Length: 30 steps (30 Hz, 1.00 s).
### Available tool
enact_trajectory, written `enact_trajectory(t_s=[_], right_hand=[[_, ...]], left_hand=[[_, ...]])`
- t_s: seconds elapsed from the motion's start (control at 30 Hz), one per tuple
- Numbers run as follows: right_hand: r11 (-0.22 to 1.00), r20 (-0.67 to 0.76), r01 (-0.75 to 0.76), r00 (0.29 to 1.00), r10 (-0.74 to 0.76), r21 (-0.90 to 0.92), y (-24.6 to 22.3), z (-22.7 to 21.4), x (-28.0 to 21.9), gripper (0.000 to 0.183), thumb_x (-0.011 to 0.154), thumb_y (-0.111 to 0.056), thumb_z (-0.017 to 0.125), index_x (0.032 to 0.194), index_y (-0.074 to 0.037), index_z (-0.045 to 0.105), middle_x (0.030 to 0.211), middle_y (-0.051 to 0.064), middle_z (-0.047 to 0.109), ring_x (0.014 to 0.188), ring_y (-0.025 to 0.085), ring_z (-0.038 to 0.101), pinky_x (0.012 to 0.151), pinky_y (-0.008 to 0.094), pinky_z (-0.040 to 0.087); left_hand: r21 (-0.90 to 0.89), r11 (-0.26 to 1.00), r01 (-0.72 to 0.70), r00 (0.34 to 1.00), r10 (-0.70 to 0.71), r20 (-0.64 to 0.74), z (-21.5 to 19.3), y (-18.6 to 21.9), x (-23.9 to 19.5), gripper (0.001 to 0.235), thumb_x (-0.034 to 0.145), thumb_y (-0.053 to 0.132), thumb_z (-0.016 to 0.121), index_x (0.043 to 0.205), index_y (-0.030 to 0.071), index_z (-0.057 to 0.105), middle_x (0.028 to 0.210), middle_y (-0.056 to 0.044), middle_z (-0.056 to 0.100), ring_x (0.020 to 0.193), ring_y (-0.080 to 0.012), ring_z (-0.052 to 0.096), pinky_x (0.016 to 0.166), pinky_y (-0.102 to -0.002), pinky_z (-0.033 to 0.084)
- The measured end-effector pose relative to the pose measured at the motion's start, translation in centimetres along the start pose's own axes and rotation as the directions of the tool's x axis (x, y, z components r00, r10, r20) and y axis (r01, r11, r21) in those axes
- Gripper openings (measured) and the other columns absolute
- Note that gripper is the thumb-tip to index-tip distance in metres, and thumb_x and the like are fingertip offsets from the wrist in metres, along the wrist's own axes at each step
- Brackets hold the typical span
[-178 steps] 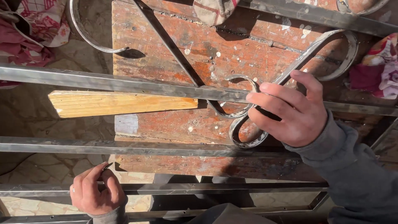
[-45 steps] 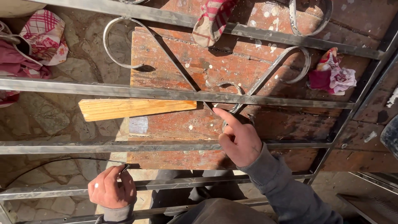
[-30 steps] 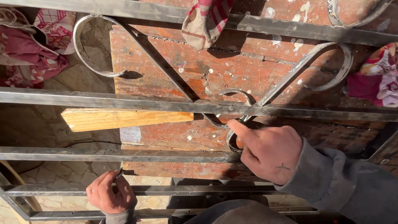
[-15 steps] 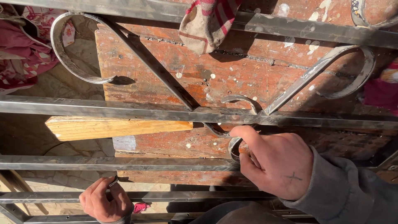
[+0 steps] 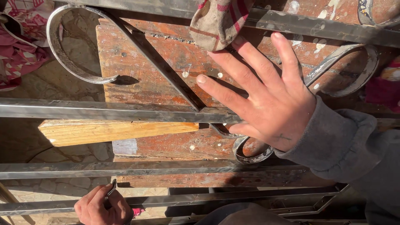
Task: Cleaning and preparing a metal gate frame for assembly or painting.
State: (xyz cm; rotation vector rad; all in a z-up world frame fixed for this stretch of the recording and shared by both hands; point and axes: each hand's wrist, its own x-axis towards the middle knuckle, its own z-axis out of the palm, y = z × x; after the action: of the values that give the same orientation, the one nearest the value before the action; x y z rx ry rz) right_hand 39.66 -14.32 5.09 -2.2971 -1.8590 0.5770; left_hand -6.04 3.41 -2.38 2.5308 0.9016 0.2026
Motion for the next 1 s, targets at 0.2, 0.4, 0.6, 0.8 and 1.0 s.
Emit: enact_trajectory(t_s=[0.2, 0.4, 0.6, 0.8, 1.0], right_hand=[[0.999, 0.064, 0.007, 0.998, -0.01, 0.051, 0.3, 1.0, 0.1, 0.12, 0.054, -0.061, 0.092, 0.158, -0.02, 0.049, 0.161, 0.018, 0.041, 0.143, 0.042, 0.041, 0.113, 0.078, 0.026], [0.999, 0.065, 0.032, 0.997, -0.034, 0.026, 0.3, 1.1, 0.2, 0.119, 0.057, -0.066, 0.09, 0.159, -0.023, 0.047, 0.162, 0.018, 0.037, 0.144, 0.041, 0.038, 0.113, 0.079, 0.026], [0.997, 0.049, 0.038, 0.998, -0.041, 0.069, 0.8, 0.9, 0.2, 0.117, 0.06, -0.066, 0.089, 0.159, -0.023, 0.047, 0.162, 0.017, 0.038, 0.142, 0.04, 0.038, 0.113, 0.077, 0.026], [0.999, 0.039, 0.019, 0.999, -0.02, 0.041, 0.5, 0.3, 0.7, 0.116, 0.052, -0.067, 0.087, 0.155, -0.026, 0.051, 0.16, 0.014, 0.04, 0.142, 0.037, 0.038, 0.112, 0.072, 0.026], [0.999, 0.021, 0.007, 1.0, -0.008, 0.053, 0.4, 0.2, 1.0, 0.11, 0.051, -0.052, 0.094, 0.15, -0.021, 0.058, 0.156, 0.014, 0.046, 0.135, 0.037, 0.043, 0.109, 0.069, 0.03]], left_hand=[[-0.047, 0.995, -0.082, 0.985, 0.088, 0.149, -1.0, -1.7, 0.9, 0.027, 0.081, 0.002, 0.066, 0.108, -0.003, 0.062, 0.094, -0.02, 0.067, 0.077, -0.0306, 0.063, 0.072, -0.04, 0.048], [-0.185, 0.983, 0.008, 0.955, 0.048, 0.294, -1.1, -1.4, 2.1, 0.023, 0.079, 0.002, 0.062, 0.102, -0.002, 0.058, 0.068, -0.016, 0.061, 0.049, -0.0232, 0.058, 0.044, -0.032, 0.045], [-0.153, 0.988, -0.017, 0.972, 0.053, 0.23, -0.4, -2.4, 1.0, 0.027, 0.08, -0.002, 0.064, 0.107, 0.0, 0.06, 0.072, -0.019, 0.064, 0.049, -0.0242, 0.059, 0.044, -0.032, 0.045], [-0.131, 0.991, 0.035, 0.95, 0.008, 0.311, -0.7, -4.3, 0.0, 0.026, 0.072, 0.007, 0.064, 0.097, -0.001, 0.065, 0.069, -0.018, 0.065, 0.05, -0.0242, 0.062, 0.044, -0.032, 0.046], [0.003, 0.986, 0.169, 0.83, -0.144, 0.539, -1.3, -4.6, 0.3, 0.036, 0.062, 0.02, 0.067, 0.089, -0.004, 0.072, 0.064, -0.015, 0.067, 0.053, -0.0236, 0.069, 0.051, -0.032, 0.054]])
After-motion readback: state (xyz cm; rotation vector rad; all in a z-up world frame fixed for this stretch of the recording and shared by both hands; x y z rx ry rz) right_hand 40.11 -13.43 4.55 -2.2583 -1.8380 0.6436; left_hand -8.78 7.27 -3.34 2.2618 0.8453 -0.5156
